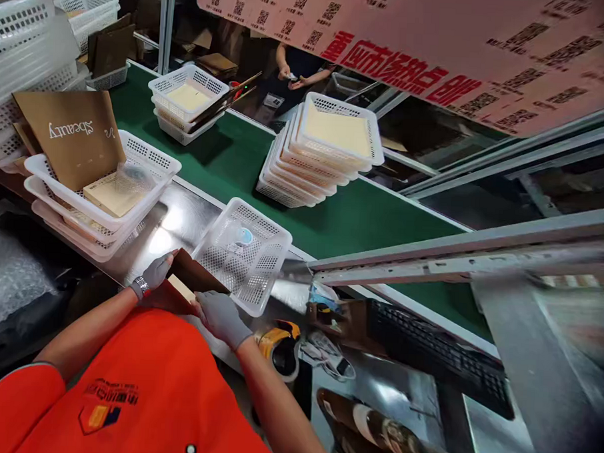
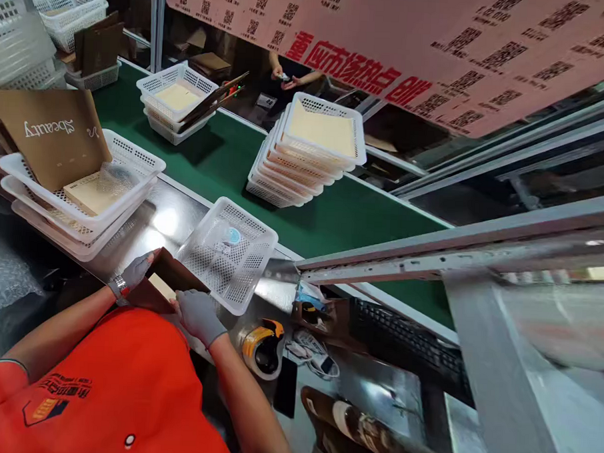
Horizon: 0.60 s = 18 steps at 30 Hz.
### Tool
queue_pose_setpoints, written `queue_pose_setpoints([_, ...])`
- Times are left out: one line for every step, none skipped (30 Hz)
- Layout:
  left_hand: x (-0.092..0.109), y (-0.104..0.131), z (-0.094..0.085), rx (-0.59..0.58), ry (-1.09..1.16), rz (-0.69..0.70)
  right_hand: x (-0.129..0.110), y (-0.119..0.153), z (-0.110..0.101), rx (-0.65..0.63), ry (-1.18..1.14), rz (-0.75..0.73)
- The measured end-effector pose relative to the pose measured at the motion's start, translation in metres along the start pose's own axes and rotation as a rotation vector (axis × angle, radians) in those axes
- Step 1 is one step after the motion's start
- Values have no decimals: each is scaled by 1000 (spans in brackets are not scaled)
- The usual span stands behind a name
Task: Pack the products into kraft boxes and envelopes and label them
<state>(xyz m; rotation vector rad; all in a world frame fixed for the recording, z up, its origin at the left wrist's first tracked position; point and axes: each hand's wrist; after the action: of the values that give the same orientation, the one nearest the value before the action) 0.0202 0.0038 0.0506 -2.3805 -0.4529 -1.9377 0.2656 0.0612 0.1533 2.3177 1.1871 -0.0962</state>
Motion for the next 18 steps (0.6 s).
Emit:
queue_pose_setpoints([-2, 0, 1, 4, 15, 1, 3, -3, 0, -33, 1, -16])
queue_pose_setpoints([-4, -1, 2, 10, 30, 1, 9, -4, 0, -28, -37, -43])
queue_pose_setpoints([-5, -1, 2, 16, 40, 0, 18, -4, -1, 18, -112, -73])
queue_pose_setpoints([-6, -1, 3, 23, 48, -1, 31, -5, -2, 100, -208, -95])
queue_pose_setpoints([-7, 0, 4, 31, 54, -3, 47, -8, -4, 208, -305, -94])
queue_pose_setpoints([-7, 0, 4, 40, 58, -5, 65, -13, -6, 326, -386, -70])
queue_pose_setpoints([-7, 0, 5, 48, 62, -9, 85, -20, -8, 440, -439, -20])
queue_pose_setpoints([-7, 1, 5, 57, 63, -14, 106, -31, -10, 530, -459, 43])
queue_pose_setpoints([-7, 1, 6, 70, 59, -21, 126, -43, -12, 583, -442, 112])
queue_pose_setpoints([-6, 2, 7, 86, 51, -27, 145, -57, -14, 601, -393, 188])
queue_pose_setpoints([-6, 3, 7, 104, 39, -32, 162, -72, -15, 586, -322, 266])
queue_pose_setpoints([-5, 4, 8, 123, 23, -38, 176, -87, -14, 553, -243, 335])
queue_pose_setpoints([-5, 6, 9, 142, 6, -44, 188, -101, -14, 516, -172, 382])
queue_pose_setpoints([-4, 8, 10, 162, -12, -49, 198, -113, -12, 488, -133, 404])
queue_pose_setpoints([-4, 10, 11, 183, -30, -54, 206, -124, -11, 478, -130, 403])
queue_pose_setpoints([-3, 12, 12, 204, -48, -61, 212, -133, -10, 484, -158, 384])
queue_pose_setpoints([-3, 14, 12, 226, -67, -65, 217, -140, -11, 504, -211, 359])
queue_pose_setpoints([-2, 16, 11, 248, -85, -66, 222, -145, -12, 530, -275, 342])
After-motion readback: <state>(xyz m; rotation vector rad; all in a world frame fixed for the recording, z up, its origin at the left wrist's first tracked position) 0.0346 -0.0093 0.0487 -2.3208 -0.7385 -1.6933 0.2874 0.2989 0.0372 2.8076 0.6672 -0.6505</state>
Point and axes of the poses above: each hand's wrist, its own y-axis away from the middle knuckle, its own z-axis out of the palm, x = y × z, and after that the axes turned 2 degrees about y, right-handed
